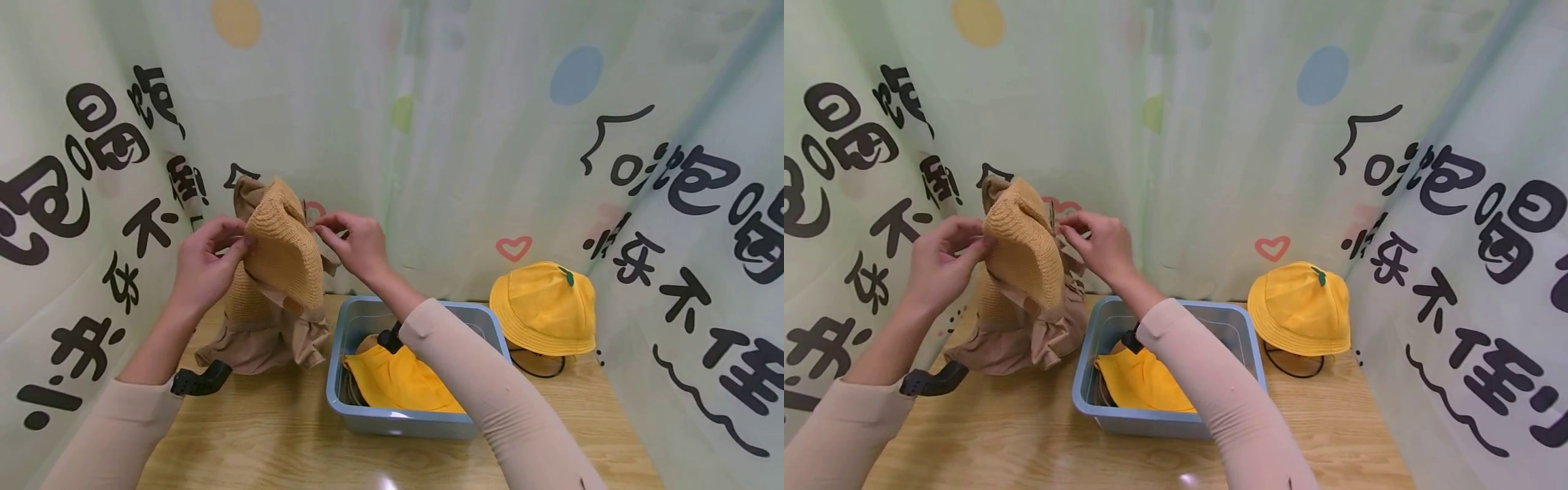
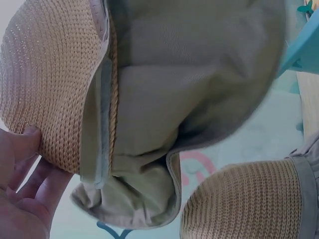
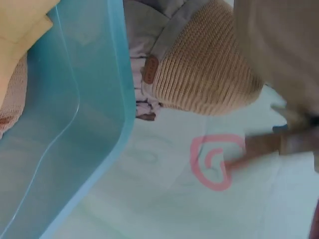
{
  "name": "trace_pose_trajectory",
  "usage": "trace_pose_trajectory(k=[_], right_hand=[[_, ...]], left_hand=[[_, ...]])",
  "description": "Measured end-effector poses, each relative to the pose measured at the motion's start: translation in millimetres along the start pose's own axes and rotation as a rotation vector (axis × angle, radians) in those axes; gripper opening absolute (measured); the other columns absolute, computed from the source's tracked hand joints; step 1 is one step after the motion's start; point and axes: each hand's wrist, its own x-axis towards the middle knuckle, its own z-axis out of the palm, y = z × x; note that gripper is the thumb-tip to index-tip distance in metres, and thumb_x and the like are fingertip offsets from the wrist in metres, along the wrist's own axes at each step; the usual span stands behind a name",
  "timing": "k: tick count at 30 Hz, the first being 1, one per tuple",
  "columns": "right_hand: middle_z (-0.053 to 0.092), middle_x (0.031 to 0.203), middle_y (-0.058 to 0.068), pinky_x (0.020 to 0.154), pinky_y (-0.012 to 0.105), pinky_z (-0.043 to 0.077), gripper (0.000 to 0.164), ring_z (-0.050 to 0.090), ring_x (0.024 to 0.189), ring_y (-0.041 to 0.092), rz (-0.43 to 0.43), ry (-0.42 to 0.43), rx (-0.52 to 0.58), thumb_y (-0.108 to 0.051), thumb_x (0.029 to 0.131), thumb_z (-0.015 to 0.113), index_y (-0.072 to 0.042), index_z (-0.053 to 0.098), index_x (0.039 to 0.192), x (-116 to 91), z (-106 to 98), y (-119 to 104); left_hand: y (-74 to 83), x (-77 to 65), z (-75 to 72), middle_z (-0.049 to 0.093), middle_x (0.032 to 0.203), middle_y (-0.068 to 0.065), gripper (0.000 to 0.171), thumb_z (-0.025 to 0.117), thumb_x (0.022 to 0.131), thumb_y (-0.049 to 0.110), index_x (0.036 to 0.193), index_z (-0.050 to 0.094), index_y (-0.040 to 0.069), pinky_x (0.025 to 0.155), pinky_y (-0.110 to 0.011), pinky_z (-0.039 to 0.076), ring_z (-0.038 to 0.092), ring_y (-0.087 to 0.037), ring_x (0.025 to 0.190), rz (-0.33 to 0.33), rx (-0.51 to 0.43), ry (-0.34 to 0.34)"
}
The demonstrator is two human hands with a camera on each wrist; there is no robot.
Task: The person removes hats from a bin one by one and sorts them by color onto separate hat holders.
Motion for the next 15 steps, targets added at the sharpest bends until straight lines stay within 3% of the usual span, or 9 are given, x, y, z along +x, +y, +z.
trace_pose_trajectory(k=[6, 15], right_hand=[[0.076, 0.108, 0.005, 0.073, 0.018, 0.056, 0.027, 0.072, 0.092, 0.013, 0.044, -0.135, 0.136, -0.017, 0.09, 0.075, -0.008, 0.074, 0.115, -2.9, 2.4, 2.9], [0.077, 0.095, 0.007, 0.069, 0.017, 0.055, 0.016, 0.073, 0.08, 0.014, -0.036, -0.004, 0.025, -0.015, 0.095, 0.069, -0.005, 0.077, 0.105, 0.8, 2.6, -3.1]], left_hand=[[-1.1, -1.9, 0.9, 0.066, 0.093, 0.022, 0.013, 0.066, 0.092, -0.003, 0.104, 0.067, -0.006, 0.073, -0.011, 0.053, 0.066, 0.007, 0.09, -0.024, -0.052, -0.018], [1.4, -1.0, 3.2, 0.069, 0.094, 0.018, 0.011, 0.063, 0.093, -0.006, 0.104, 0.063, -0.008, 0.073, -0.014, 0.055, 0.068, 0.002, 0.093, -0.027, -0.126, -0.05]])
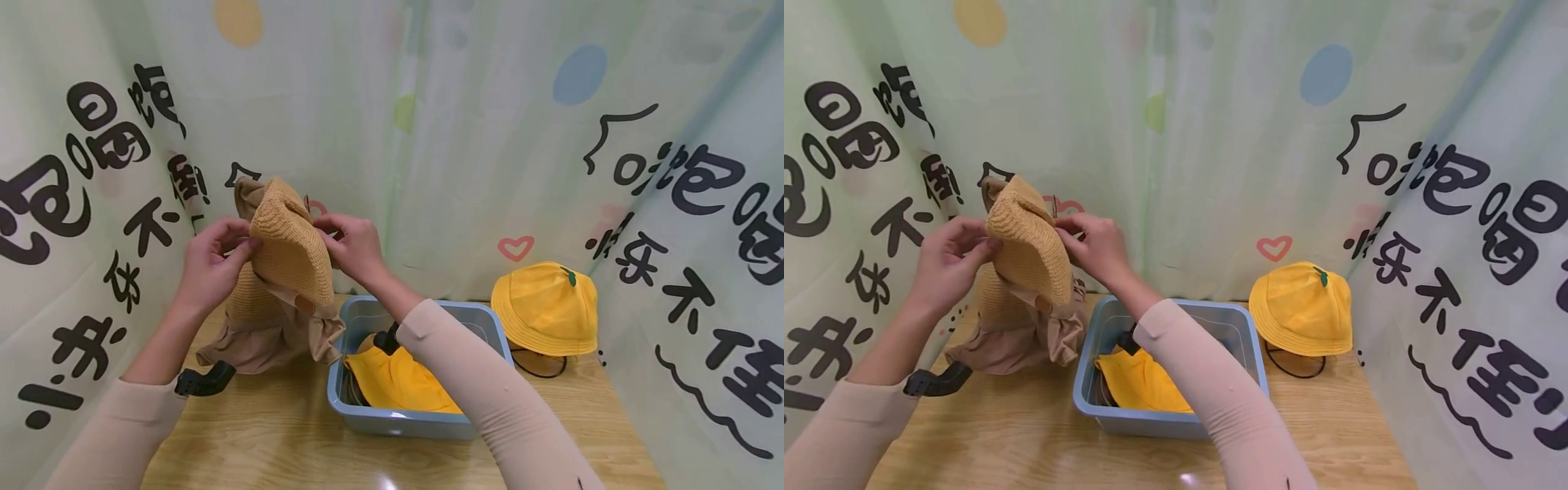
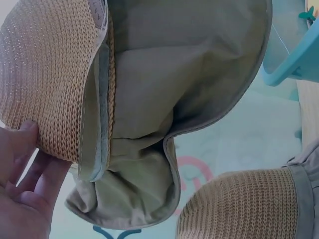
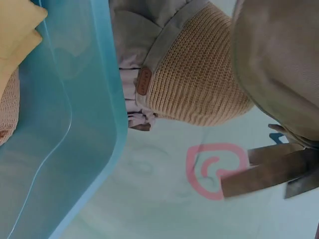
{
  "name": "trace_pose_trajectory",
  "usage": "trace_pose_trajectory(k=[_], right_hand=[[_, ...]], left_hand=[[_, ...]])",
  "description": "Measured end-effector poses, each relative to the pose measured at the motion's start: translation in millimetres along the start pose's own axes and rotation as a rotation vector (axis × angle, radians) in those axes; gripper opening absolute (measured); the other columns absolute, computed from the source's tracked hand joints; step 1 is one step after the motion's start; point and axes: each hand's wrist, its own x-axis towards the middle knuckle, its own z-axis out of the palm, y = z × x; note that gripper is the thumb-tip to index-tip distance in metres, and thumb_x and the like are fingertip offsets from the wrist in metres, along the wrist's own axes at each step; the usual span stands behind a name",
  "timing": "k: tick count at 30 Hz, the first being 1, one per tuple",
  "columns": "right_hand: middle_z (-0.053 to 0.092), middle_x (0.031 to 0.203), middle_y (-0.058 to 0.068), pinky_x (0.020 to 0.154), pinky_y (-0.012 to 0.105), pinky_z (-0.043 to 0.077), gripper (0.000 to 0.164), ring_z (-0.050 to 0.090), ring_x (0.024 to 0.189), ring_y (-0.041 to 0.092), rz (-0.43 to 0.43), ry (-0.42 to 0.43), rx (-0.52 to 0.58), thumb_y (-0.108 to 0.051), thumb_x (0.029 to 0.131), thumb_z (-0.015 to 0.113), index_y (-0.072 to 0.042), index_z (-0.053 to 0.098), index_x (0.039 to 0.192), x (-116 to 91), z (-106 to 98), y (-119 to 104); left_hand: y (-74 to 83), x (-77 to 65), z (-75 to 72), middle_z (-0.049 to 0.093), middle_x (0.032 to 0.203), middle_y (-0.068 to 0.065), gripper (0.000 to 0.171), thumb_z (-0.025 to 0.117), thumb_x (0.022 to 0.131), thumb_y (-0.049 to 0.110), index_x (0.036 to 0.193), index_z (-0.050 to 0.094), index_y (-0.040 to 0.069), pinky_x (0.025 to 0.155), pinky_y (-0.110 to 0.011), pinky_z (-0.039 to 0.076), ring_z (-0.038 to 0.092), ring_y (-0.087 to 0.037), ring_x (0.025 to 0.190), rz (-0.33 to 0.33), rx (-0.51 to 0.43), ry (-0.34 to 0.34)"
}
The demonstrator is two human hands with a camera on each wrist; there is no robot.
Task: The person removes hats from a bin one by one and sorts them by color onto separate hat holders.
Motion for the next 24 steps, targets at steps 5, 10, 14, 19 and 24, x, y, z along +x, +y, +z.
trace_pose_trajectory(k=[5, 10, 14, 19, 24], right_hand=[[0.077, 0.095, 0.008, 0.07, 0.031, 0.059, 0.015, 0.072, 0.08, 0.018, -0.005, 0.043, -0.031, -0.013, 0.094, 0.068, -0.004, 0.077, 0.103, -1.1, -4.1, 6.5], [0.076, 0.098, 0.005, 0.073, 0.03, 0.057, 0.017, 0.071, 0.086, 0.016, -0.03, 0.021, -0.118, -0.017, 0.096, 0.066, -0.007, 0.076, 0.105, -1.5, -8.6, 11.5], [0.075, 0.097, 0.002, 0.074, 0.03, 0.055, 0.017, 0.07, 0.087, 0.015, -0.061, 0.005, -0.187, -0.019, 0.097, 0.063, -0.01, 0.075, 0.105, -1.4, -10.3, 15.5], [0.074, 0.096, 0.0, 0.074, 0.029, 0.054, 0.017, 0.069, 0.086, 0.013, -0.05, -0.015, -0.217, -0.021, 0.098, 0.062, -0.012, 0.075, 0.103, -2.2, -9.7, 21.6], [0.074, 0.097, -0.001, 0.074, 0.03, 0.054, 0.016, 0.068, 0.086, 0.012, -0.033, -0.035, -0.262, -0.023, 0.098, 0.063, -0.013, 0.075, 0.104, -2.4, -7.9, 24.4]], left_hand=[[-3.8, 2.3, -6.0, 0.067, 0.094, 0.018, 0.011, 0.065, 0.093, -0.003, 0.103, 0.065, -0.008, 0.072, -0.012, 0.053, 0.066, 0.003, 0.09, 0.012, 0.046, 0.026], [-8.0, 4.9, -15.7, 0.065, 0.096, 0.014, 0.011, 0.065, 0.095, 0.003, 0.104, 0.065, -0.003, 0.069, -0.009, 0.05, 0.062, 0.003, 0.087, 0.032, 0.169, 0.065], [-8.6, 7.5, -21.1, 0.066, 0.094, 0.01, 0.01, 0.065, 0.095, 0.003, 0.103, 0.067, -0.003, 0.066, -0.008, 0.048, 0.06, 0.004, 0.086, 0.059, 0.223, 0.104], [-10.5, 10.0, -25.5, 0.063, 0.091, 0.021, 0.01, 0.066, 0.093, 0.0, 0.102, 0.068, -0.004, 0.067, -0.005, 0.047, 0.06, 0.005, 0.087, 0.084, 0.24, 0.129], [-17.3, 11.9, -29.5, 0.066, 0.092, 0.013, 0.01, 0.066, 0.092, -0.002, 0.102, 0.068, -0.004, 0.069, -0.005, 0.046, 0.059, 0.006, 0.088, 0.075, 0.253, 0.129]])
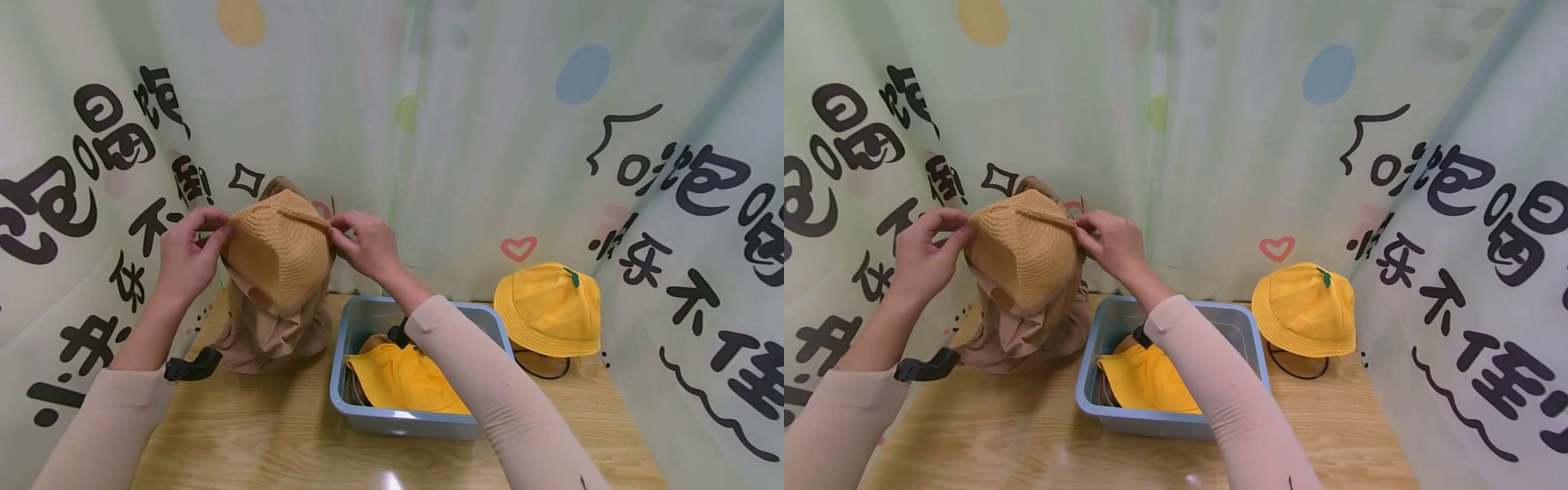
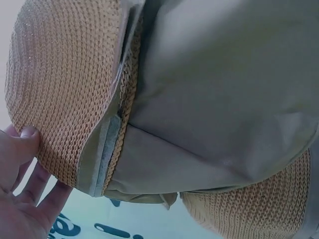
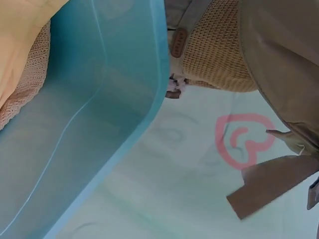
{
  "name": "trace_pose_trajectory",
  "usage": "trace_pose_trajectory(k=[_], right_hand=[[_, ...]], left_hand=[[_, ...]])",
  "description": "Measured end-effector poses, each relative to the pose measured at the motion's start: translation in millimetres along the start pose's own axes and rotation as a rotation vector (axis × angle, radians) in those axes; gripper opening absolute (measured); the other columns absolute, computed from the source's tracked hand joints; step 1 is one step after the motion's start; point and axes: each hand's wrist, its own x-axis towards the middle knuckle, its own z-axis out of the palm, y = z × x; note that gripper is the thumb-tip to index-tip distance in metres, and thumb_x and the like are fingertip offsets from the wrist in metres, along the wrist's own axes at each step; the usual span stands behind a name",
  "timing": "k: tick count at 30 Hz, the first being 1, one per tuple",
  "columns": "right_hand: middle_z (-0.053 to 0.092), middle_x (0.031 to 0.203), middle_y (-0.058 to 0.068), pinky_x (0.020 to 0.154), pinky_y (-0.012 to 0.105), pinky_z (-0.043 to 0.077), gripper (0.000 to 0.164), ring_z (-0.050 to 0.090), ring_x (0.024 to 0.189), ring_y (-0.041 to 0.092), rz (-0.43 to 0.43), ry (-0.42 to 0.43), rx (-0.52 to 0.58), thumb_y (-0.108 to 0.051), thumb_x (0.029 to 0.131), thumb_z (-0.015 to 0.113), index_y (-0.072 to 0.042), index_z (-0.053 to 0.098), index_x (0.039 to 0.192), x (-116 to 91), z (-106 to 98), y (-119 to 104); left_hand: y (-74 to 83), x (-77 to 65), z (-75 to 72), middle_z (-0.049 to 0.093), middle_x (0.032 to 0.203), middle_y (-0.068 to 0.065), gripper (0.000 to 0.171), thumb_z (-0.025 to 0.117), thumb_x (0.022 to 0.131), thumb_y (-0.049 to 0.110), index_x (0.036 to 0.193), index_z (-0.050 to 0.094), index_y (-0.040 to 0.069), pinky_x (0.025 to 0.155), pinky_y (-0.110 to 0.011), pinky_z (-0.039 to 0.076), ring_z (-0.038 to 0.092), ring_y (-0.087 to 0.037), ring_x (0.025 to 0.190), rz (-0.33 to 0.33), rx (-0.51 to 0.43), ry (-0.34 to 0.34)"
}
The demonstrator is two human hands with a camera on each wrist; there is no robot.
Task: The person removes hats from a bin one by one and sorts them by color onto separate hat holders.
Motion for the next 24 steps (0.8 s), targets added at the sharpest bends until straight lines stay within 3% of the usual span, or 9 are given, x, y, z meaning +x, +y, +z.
trace_pose_trajectory(k=[5, 11, 17, 24], right_hand=[[0.074, 0.098, -0.003, 0.075, 0.03, 0.054, 0.018, 0.068, 0.087, 0.011, 0.036, -0.045, -0.034, -0.026, 0.099, 0.062, -0.015, 0.075, 0.105, -0.6, 3.2, 0.5], [0.073, 0.099, -0.005, 0.075, 0.028, 0.054, 0.018, 0.068, 0.087, 0.011, 0.072, -0.087, -0.057, -0.028, 0.099, 0.062, -0.017, 0.075, 0.106, -2.9, 9.9, 1.7], [0.073, 0.099, -0.006, 0.075, 0.026, 0.053, 0.018, 0.068, 0.087, 0.01, 0.09, -0.11, -0.041, -0.028, 0.1, 0.061, -0.018, 0.074, 0.107, -6.5, 17.5, 2.6], [0.074, 0.098, -0.004, 0.074, 0.027, 0.054, 0.016, 0.069, 0.085, 0.012, 0.09, -0.092, -0.04, -0.026, 0.098, 0.064, -0.016, 0.075, 0.105, -8.3, 25.3, 4.0]], left_hand=[[-9.2, 1.7, 0.5, 0.069, 0.095, -0.008, 0.009, 0.067, 0.093, -0.001, 0.101, 0.069, -0.004, 0.07, -0.004, 0.045, 0.059, 0.007, 0.088, -0.001, 0.026, -0.001], [-20.4, 3.6, 2.6, 0.067, 0.094, 0.002, 0.009, 0.066, 0.093, -0.001, 0.101, 0.068, -0.005, 0.07, -0.003, 0.044, 0.057, 0.009, 0.087, -0.008, 0.056, -0.002], [-26.7, 2.9, 3.7, 0.069, 0.096, -0.013, 0.01, 0.066, 0.094, 0.0, 0.1, 0.068, -0.006, 0.07, -0.003, 0.043, 0.056, 0.011, 0.087, -0.008, 0.07, -0.004], [-34.7, 3.8, 5.7, 0.071, 0.096, -0.018, 0.008, 0.066, 0.093, -0.001, 0.099, 0.069, -0.005, 0.068, -0.003, 0.04, 0.053, 0.014, 0.087, 0.033, 0.099, 0.019]])
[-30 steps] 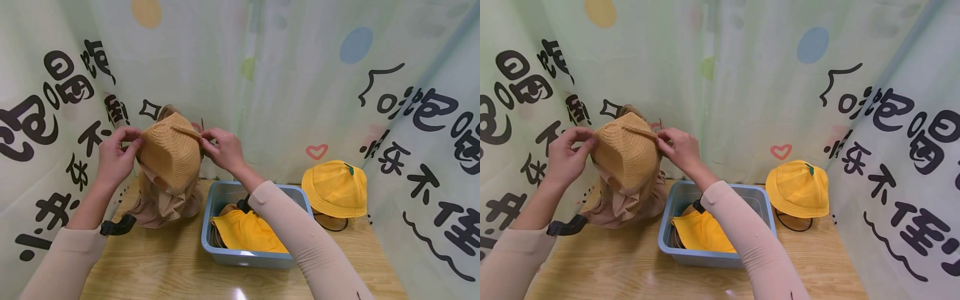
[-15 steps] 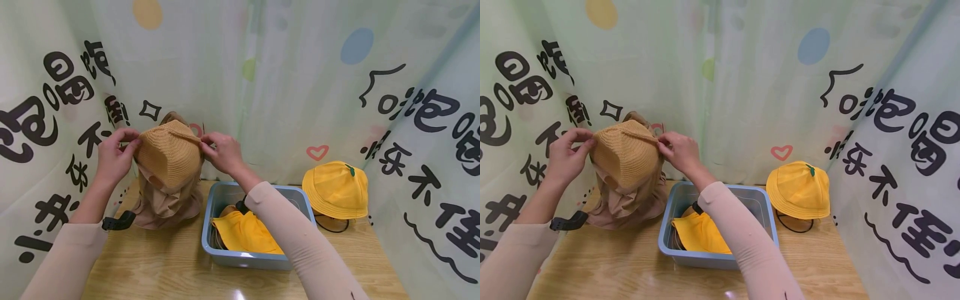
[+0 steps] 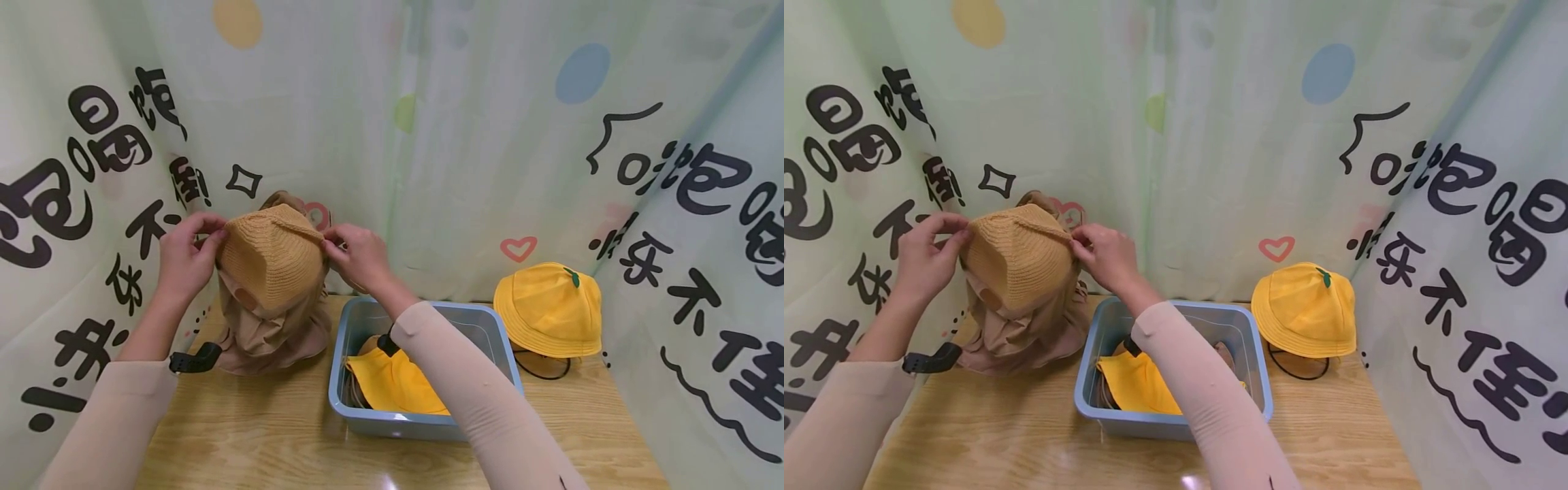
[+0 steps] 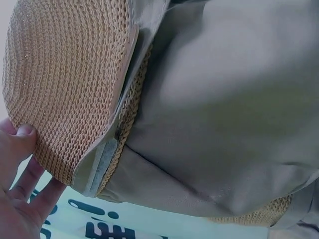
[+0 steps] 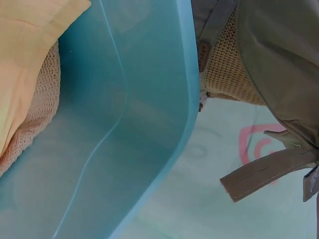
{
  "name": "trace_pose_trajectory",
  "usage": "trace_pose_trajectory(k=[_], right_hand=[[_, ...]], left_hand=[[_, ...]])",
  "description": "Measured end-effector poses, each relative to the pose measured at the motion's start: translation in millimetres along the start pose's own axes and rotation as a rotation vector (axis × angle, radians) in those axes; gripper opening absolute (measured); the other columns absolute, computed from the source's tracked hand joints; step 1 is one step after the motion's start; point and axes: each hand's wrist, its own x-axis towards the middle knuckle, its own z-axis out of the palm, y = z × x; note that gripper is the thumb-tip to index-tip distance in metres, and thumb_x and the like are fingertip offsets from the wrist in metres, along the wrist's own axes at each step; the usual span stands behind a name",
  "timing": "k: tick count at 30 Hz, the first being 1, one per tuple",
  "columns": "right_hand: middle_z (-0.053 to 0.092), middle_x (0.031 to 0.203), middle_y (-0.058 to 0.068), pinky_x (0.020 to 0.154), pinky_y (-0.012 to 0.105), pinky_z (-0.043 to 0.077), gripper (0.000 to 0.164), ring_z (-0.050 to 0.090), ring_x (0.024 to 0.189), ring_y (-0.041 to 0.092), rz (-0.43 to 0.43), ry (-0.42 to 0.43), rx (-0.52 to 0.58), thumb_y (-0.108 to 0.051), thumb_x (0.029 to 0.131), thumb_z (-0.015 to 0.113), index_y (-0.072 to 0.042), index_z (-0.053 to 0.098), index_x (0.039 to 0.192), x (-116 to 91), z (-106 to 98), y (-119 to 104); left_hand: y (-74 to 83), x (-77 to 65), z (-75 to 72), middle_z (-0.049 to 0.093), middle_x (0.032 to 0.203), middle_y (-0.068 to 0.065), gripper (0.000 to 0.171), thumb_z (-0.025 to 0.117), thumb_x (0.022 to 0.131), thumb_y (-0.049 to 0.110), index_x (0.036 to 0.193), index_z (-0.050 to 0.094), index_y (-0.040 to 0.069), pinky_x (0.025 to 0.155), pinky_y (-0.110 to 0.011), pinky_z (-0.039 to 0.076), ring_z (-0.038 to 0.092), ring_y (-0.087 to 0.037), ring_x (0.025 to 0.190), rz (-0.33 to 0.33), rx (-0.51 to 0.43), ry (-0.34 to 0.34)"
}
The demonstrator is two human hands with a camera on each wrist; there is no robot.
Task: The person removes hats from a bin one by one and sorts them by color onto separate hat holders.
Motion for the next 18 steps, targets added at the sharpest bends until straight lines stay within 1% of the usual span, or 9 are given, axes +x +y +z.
trace_pose_trajectory(k=[4, 11, 15, 18], right_hand=[[0.073, 0.097, -0.006, 0.072, 0.026, 0.053, 0.016, 0.068, 0.083, 0.009, 0.024, -0.014, -0.007, -0.028, 0.099, 0.063, -0.018, 0.075, 0.103, -2.6, 5.2, -0.5], [0.075, 0.097, -0.006, 0.071, 0.027, 0.054, 0.015, 0.07, 0.084, 0.009, 0.039, -0.051, -0.013, -0.027, 0.098, 0.065, -0.018, 0.075, 0.103, -5.5, 12.7, -2.5], [0.075, 0.098, -0.006, 0.071, 0.027, 0.054, 0.015, 0.07, 0.085, 0.009, 0.047, -0.075, -0.023, -0.028, 0.098, 0.064, -0.019, 0.075, 0.103, -7.1, 16.0, -3.8], [0.074, 0.097, -0.007, 0.07, 0.027, 0.053, 0.015, 0.068, 0.084, 0.008, 0.055, -0.09, -0.046, -0.029, 0.099, 0.064, -0.02, 0.075, 0.102, -7.6, 18.7, -4.4]], left_hand=[[-5.2, -1.1, 0.8, 0.071, 0.095, -0.018, 0.008, 0.065, 0.094, -0.001, 0.099, 0.069, -0.005, 0.066, -0.003, 0.038, 0.052, 0.014, 0.086, 0.019, 0.027, 0.001], [-17.0, -4.0, 2.1, 0.071, 0.095, -0.019, 0.007, 0.065, 0.094, -0.001, 0.099, 0.068, -0.005, 0.066, -0.004, 0.037, 0.05, 0.017, 0.085, 0.026, 0.064, -0.009], [-21.1, -6.4, 1.8, 0.071, 0.096, -0.018, 0.008, 0.065, 0.094, 0.0, 0.099, 0.069, -0.004, 0.066, -0.005, 0.036, 0.048, 0.016, 0.084, 0.021, 0.088, -0.013], [-22.5, -8.2, 1.7, 0.071, 0.097, -0.018, 0.008, 0.065, 0.095, 0.001, 0.1, 0.069, -0.004, 0.067, -0.005, 0.036, 0.047, 0.016, 0.085, 0.005, 0.102, -0.021]])
